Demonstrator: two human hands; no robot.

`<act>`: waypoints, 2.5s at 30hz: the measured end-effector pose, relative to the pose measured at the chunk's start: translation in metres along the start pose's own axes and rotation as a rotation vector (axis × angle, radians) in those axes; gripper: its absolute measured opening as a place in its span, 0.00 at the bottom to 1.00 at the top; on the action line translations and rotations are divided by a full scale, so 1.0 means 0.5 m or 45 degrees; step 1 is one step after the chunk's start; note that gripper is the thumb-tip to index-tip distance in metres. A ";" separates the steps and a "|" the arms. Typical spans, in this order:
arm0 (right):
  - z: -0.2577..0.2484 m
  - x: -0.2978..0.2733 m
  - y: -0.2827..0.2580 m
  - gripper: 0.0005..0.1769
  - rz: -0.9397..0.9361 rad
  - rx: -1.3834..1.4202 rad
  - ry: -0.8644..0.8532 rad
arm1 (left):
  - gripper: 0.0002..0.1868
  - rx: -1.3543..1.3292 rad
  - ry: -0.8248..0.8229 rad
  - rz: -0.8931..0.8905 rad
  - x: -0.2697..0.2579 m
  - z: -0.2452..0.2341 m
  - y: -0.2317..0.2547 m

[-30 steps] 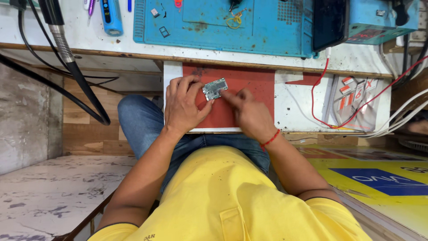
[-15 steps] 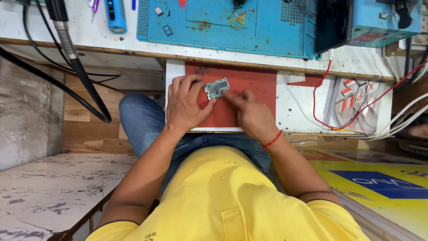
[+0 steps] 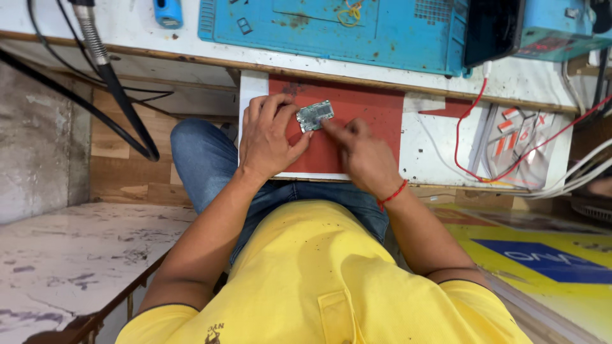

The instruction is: The person uses a hot air gun to heat a small circuit board placed on a red mat, then switches to a small metal tool to scrape and clean the board's surface. The person continues scraping different areas of the board throughout the clip.

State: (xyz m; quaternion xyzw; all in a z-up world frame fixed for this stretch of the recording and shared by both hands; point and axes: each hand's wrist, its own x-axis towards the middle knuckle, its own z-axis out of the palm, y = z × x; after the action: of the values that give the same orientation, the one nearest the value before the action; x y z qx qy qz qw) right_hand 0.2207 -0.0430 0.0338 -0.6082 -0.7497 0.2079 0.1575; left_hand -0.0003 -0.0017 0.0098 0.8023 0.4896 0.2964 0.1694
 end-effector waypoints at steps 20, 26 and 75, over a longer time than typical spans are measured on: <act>-0.001 0.016 0.008 0.31 -0.007 -0.046 0.010 | 0.25 0.014 -0.004 -0.010 0.007 0.000 -0.002; -0.022 0.018 0.003 0.29 0.044 -0.177 0.034 | 0.25 0.000 0.011 -0.002 0.015 0.002 0.003; -0.004 0.011 0.017 0.27 -0.003 -0.046 0.043 | 0.24 -0.020 -0.005 0.014 0.006 0.011 -0.010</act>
State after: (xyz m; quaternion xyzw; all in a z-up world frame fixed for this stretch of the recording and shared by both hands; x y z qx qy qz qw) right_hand 0.2276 -0.0358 0.0310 -0.6137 -0.7512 0.1838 0.1593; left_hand 0.0008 0.0033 0.0035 0.8042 0.4826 0.2996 0.1751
